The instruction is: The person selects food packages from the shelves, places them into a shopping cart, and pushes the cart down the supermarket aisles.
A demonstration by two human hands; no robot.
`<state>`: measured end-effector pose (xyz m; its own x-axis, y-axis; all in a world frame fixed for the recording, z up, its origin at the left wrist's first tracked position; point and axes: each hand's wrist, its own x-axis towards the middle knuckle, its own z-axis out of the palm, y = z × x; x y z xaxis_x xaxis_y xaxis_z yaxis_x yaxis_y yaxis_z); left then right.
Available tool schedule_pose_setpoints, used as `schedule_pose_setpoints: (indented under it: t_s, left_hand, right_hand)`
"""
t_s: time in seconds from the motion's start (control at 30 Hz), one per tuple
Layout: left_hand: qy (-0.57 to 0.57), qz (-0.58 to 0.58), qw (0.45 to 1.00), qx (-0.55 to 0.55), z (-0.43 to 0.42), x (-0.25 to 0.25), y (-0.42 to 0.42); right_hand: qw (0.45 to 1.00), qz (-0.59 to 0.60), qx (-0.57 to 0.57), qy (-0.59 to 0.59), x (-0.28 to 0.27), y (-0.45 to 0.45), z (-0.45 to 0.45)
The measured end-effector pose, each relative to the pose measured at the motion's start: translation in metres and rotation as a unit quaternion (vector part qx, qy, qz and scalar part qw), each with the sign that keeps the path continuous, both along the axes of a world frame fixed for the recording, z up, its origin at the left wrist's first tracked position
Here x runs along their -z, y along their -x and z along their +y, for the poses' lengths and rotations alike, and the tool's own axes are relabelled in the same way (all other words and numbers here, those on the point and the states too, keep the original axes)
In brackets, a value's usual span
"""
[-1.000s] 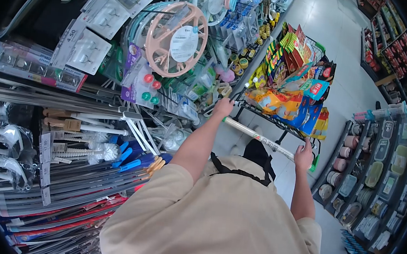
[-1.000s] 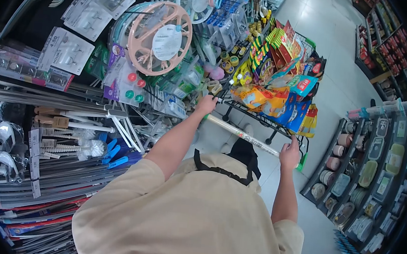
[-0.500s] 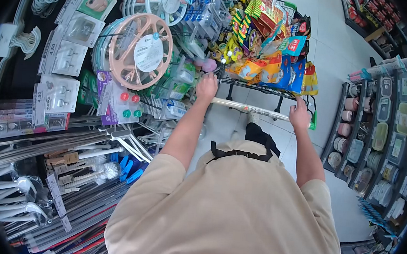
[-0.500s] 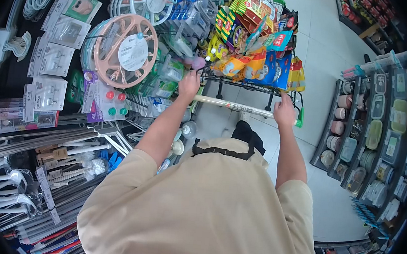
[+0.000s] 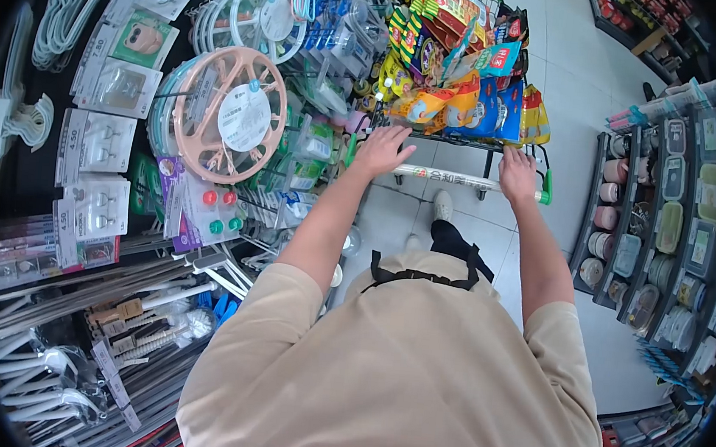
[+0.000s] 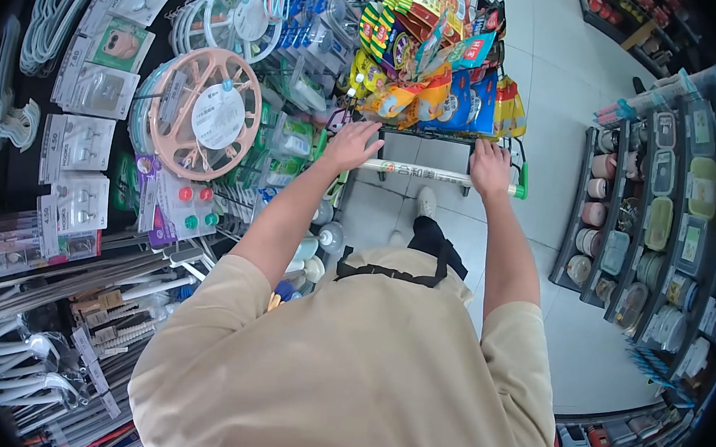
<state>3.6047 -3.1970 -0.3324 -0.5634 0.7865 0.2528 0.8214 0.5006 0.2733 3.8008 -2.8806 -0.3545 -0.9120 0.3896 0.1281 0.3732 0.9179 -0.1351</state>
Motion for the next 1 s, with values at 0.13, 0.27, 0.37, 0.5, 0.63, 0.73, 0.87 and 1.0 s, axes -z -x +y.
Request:
schedule_pose_setpoints:
  t_s: [0.13, 0.27, 0.37, 0.5, 0.63, 0.73, 0.87, 1.0]
  left_hand:
    - [0.086, -0.042, 0.995, 0.011, 0.007, -0.010, 0.011]
    - [0.052, -0.048, 0.997, -0.013, 0.009, -0.006, 0.023]
    - [0.029, -0.018, 0.999, -0.021, 0.011, 0.002, 0.034]
    - [0.021, -0.047, 0.998, -0.040, 0.021, -0.004, 0.055]
    - [0.021, -0.055, 0.996, -0.065, 0.028, -0.008, 0.071]
    - [0.014, -0.057, 0.997, -0.057, 0.034, -0.009, 0.091]
    - [0.015, -0.076, 0.994, -0.071, 0.043, -0.021, 0.105]
    - [-0.001, -0.071, 0.995, -0.074, 0.053, -0.022, 0.124]
  right_hand:
    - [0.999, 0.025, -0.026, 0.037, 0.011, 0.009, 0.008]
    - [0.995, 0.040, -0.023, 0.092, 0.014, 0.019, 0.013]
    - [0.993, 0.042, -0.015, 0.107, 0.010, 0.028, 0.016]
    - [0.990, 0.064, -0.006, 0.126, 0.003, 0.046, 0.022]
    - [0.989, 0.088, -0.005, 0.122, -0.001, 0.060, 0.026]
    - [0.986, 0.112, 0.002, 0.124, -0.008, 0.074, 0.027]
    - [0.985, 0.119, 0.031, 0.119, -0.020, 0.087, 0.030]
    - [0.985, 0.139, 0.026, 0.104, -0.022, 0.102, 0.038]
